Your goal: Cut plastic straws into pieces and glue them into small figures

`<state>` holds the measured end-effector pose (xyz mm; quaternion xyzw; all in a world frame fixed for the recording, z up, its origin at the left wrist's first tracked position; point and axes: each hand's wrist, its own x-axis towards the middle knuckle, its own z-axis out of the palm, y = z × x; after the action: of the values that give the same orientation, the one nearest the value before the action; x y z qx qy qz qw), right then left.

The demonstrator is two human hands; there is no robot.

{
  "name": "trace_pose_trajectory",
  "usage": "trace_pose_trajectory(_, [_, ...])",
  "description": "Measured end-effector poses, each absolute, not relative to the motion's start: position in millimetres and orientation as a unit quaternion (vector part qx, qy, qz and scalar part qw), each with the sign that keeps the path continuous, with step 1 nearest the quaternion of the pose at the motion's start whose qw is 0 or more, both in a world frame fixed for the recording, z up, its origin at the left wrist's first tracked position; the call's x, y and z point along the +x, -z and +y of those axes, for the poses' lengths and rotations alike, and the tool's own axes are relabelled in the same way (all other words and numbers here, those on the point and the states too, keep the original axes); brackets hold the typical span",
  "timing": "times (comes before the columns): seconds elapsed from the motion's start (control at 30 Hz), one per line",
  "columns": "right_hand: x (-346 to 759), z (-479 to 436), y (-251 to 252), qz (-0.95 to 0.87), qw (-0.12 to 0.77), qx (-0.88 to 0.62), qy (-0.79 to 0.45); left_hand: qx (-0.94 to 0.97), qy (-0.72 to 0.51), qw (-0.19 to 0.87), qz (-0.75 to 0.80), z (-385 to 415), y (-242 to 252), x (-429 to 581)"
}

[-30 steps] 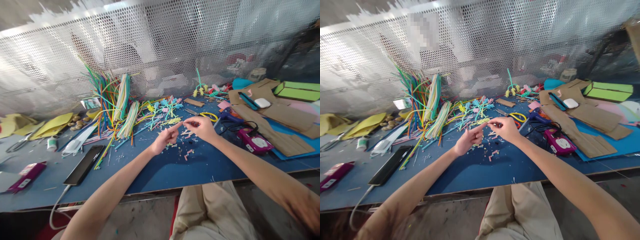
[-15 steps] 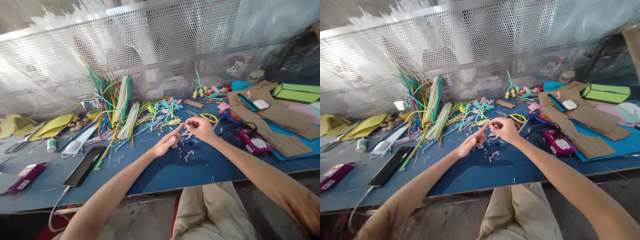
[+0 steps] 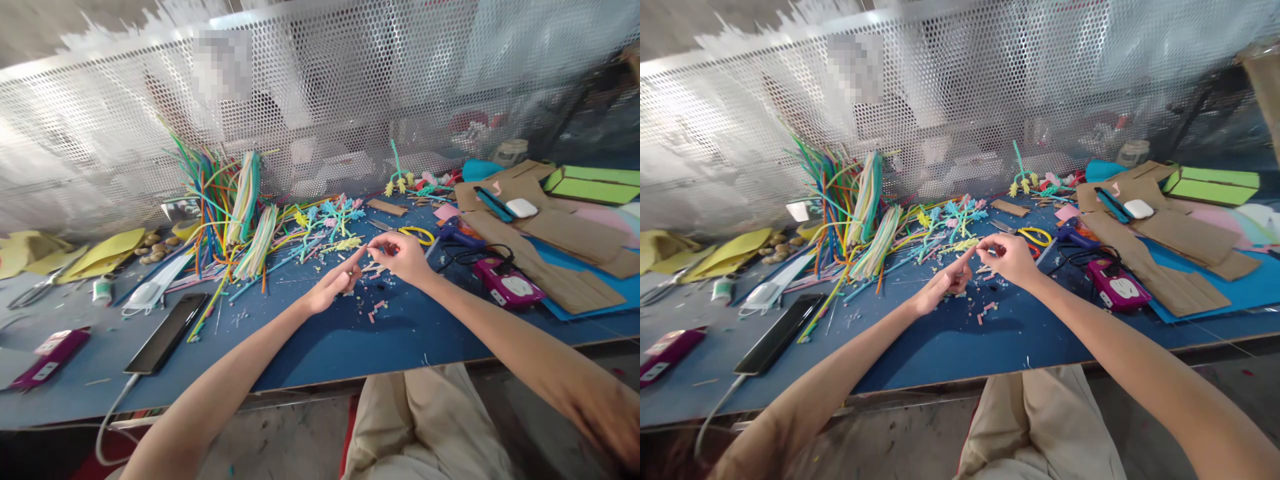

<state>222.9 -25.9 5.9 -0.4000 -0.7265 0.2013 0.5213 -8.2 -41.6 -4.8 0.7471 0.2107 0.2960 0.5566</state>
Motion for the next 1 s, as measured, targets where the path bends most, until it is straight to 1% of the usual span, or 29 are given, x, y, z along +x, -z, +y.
trace_pose_trajectory(0.17, [223.7, -24.8, -4.9, -0.735, 0.513, -0.400, -0.190, 0.758, -0.275, 0.548, 0.224, -44.5, -0.4, -8.1])
trace_pose_trajectory(0.33, [223.8, -25.1, -6.1, -0.741, 0.509, -0.399, -0.183, 0.760, -0.285, 0.537, 0.228, -46.3, -0.1, -6.6])
trace_pose_trajectory(0.57, [223.5, -25.6, -7.3, -0.744, 0.510, -0.393, -0.177, 0.752, -0.279, 0.553, 0.226, -45.1, 0.8, -7.8])
trace_pose_trajectory(0.8, [224.0, -25.2, -6.2, -0.749, 0.501, -0.394, -0.179, 0.744, -0.303, 0.556, 0.212, -39.2, 7.0, -8.9])
trace_pose_trajectory(1.0, [224.3, -25.2, -6.4, -0.738, 0.514, -0.393, -0.192, 0.744, -0.320, 0.543, 0.222, -38.5, 7.8, -9.4])
